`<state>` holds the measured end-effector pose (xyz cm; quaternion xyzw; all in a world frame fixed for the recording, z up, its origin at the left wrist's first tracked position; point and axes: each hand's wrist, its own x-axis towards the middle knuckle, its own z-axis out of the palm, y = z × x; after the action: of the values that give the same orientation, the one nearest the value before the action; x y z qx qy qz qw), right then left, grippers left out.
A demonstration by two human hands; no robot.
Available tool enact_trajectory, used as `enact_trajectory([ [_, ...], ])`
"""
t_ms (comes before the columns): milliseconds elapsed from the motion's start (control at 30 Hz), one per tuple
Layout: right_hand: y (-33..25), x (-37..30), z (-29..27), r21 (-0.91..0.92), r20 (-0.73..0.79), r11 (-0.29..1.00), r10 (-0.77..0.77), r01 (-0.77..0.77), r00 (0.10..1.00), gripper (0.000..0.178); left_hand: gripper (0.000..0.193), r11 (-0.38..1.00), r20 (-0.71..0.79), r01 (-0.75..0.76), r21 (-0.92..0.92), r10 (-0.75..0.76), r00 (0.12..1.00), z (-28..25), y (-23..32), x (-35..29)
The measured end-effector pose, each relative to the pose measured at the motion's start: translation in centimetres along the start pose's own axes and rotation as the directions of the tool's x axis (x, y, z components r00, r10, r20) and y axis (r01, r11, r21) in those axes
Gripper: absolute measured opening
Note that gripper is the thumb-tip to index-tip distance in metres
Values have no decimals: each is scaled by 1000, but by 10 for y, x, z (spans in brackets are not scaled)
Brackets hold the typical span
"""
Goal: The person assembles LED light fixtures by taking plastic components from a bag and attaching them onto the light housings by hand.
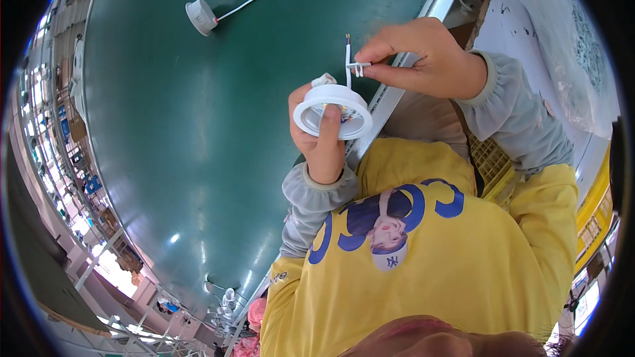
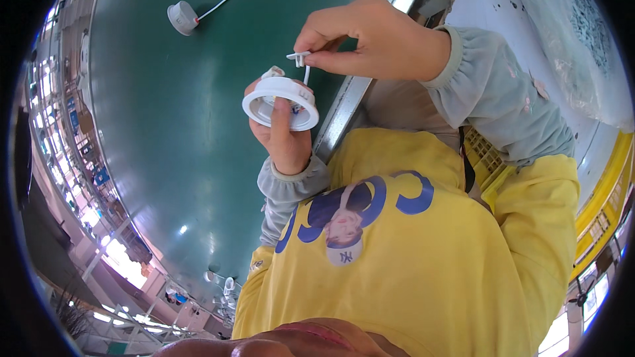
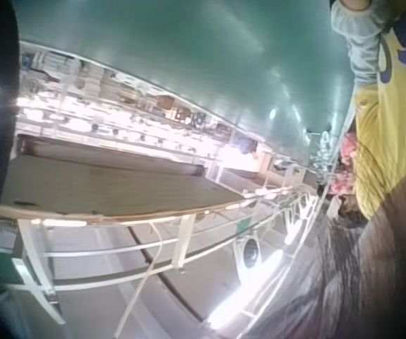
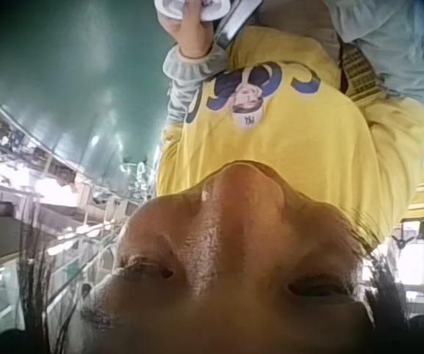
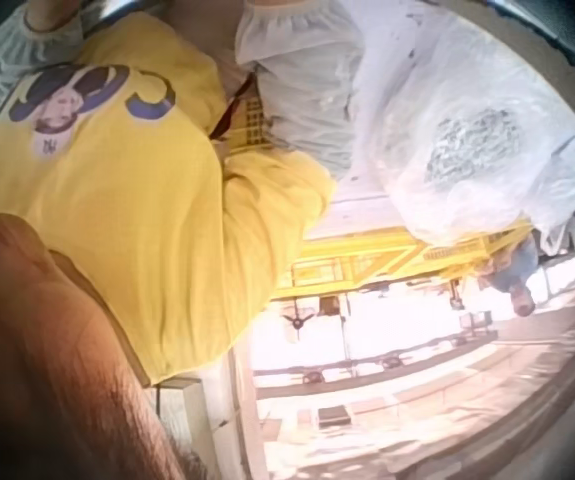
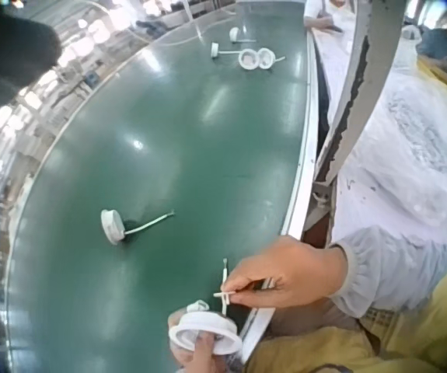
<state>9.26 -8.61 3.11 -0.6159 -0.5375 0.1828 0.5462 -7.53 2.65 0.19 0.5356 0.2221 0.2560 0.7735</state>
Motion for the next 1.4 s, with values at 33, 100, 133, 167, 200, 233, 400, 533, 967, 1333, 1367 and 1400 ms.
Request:
enact_trajectory([
  [33,0,0,0,-15,6,1000,-16,16,1000,13,33,1000,24,-7,11,6,1000,-2,0,-2],
  [100,0,0,1,-32,19,999,-33,33,999,14,34,1000,62,3,21,-4,998,1,6,-4],
  [133,1,0,3,-54,14,996,-67,68,998,14,34,999,107,15,35,-19,994,2,7,-5],
  [167,1,0,4,-75,11,992,-101,102,995,14,34,999,139,0,45,-6,990,2,8,-6],
  [200,0,0,6,-73,20,992,-104,105,994,14,34,999,131,-3,42,-2,991,5,9,-6],
  [233,0,1,7,-88,0,990,-108,108,994,14,34,1000,122,7,19,-9,992,10,10,-6],
  [400,-7,3,5,-71,25,997,-24,26,999,13,29,999,172,30,37,-36,984,9,9,-4],
  [533,-7,6,-2,-94,142,995,-9,22,990,12,23,992,179,110,-63,-97,979,14,13,-6],
  [967,-5,6,6,322,267,854,332,-408,905,11,29,955,242,237,-177,-191,951,11,5,-4],
  [1333,7,1,4,272,96,887,360,-372,928,21,29,988,-80,-152,0,151,985,10,1,-12],
  [1367,7,0,4,263,141,894,335,-362,932,21,26,966,-96,-258,-7,256,962,14,5,-13],
  [1400,7,-1,4,254,185,901,311,-351,932,21,26,966,-90,-259,-11,257,962,15,6,-12],
])
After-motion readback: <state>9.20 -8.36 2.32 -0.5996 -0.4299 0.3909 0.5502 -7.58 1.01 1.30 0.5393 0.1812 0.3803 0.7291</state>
